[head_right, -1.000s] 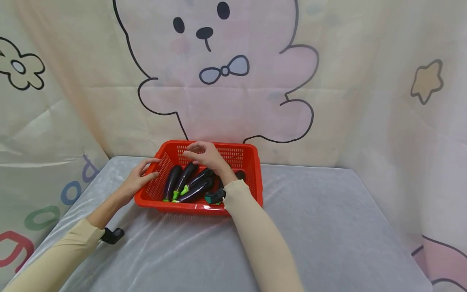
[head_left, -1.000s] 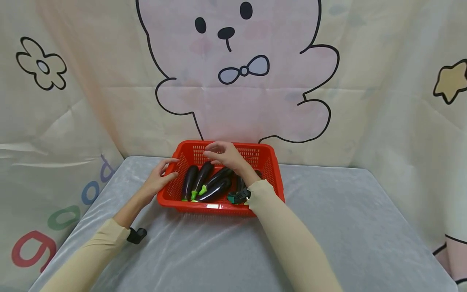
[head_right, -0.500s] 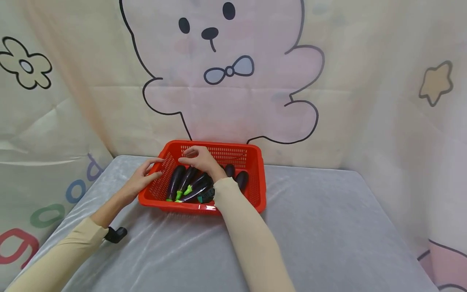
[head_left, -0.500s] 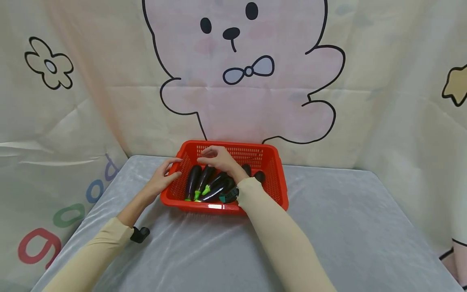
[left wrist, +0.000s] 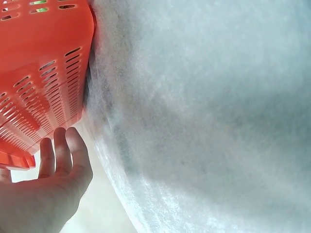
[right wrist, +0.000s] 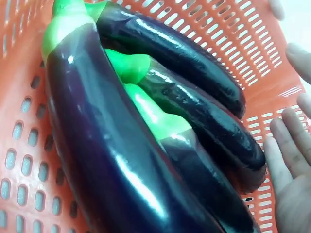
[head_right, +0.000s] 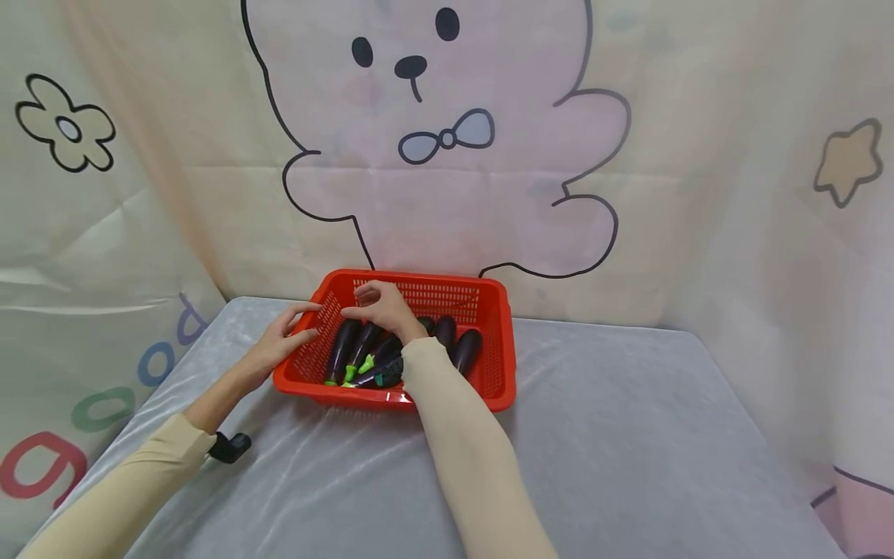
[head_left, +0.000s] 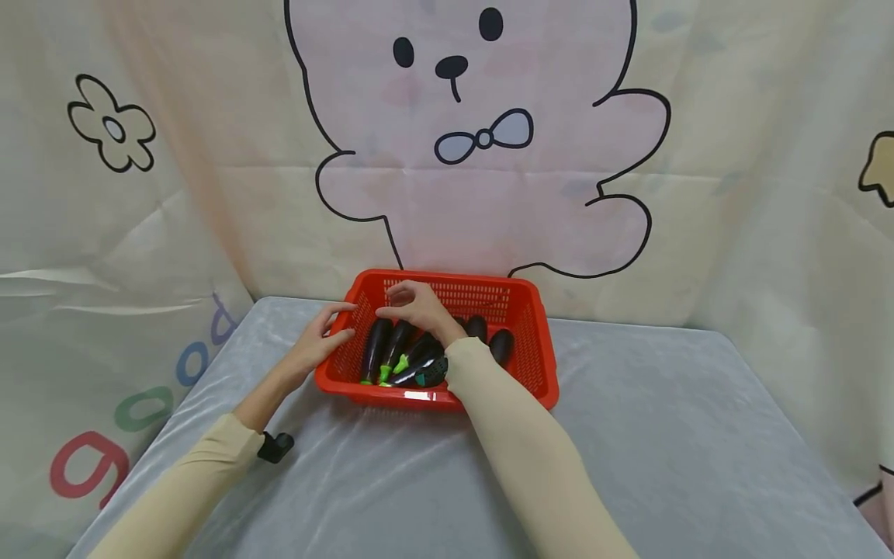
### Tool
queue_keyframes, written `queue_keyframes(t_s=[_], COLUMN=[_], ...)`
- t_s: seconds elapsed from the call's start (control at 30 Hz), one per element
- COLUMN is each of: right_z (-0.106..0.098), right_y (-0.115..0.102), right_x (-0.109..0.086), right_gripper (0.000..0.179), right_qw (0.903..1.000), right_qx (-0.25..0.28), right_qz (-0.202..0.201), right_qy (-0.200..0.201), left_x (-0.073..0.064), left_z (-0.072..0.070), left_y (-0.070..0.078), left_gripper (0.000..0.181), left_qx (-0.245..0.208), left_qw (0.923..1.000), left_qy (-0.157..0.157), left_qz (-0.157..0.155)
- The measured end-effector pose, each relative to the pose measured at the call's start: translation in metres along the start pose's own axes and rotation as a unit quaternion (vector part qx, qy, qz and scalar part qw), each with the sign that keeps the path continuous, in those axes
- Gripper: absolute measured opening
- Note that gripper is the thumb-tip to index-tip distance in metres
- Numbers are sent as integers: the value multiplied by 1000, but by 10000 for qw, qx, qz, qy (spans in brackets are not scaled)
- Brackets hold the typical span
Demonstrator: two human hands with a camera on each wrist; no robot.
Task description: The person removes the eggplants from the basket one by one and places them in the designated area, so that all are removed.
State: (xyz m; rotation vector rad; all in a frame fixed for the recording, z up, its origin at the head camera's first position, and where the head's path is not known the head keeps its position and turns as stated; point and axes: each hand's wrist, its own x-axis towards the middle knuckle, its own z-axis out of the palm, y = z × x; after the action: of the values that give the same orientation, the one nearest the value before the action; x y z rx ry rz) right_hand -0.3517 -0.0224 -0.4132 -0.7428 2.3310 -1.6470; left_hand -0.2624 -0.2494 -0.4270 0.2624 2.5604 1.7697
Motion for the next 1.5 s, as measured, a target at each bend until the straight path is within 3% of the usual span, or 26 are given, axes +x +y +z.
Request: queue_keyframes(t_s=[0.3, 0.53, 0.7, 1.5], right_z=[3, 9, 13, 13], right_y=[7, 10, 9, 8], right_x=[8, 11, 13, 14], right_gripper=[53, 55, 53, 60], right_qw=[9998, 9980, 9963, 9857], right_qx=[-136, -629, -858, -1566], right_qz=[-104, 80, -24, 135], right_qy=[114, -26, -29, -611], left_x=[-1, -1, -1, -3], left_z=[2, 1, 0, 1], left_y=[1, 0, -2, 3], left_gripper=[51, 50, 49, 50], left_qx=[-31, -143, -246, -306], left_qw=[10000, 9999, 9997, 9994], left_qy=[-10, -33, -78, -122], left_qz=[-21, -25, 46, -45])
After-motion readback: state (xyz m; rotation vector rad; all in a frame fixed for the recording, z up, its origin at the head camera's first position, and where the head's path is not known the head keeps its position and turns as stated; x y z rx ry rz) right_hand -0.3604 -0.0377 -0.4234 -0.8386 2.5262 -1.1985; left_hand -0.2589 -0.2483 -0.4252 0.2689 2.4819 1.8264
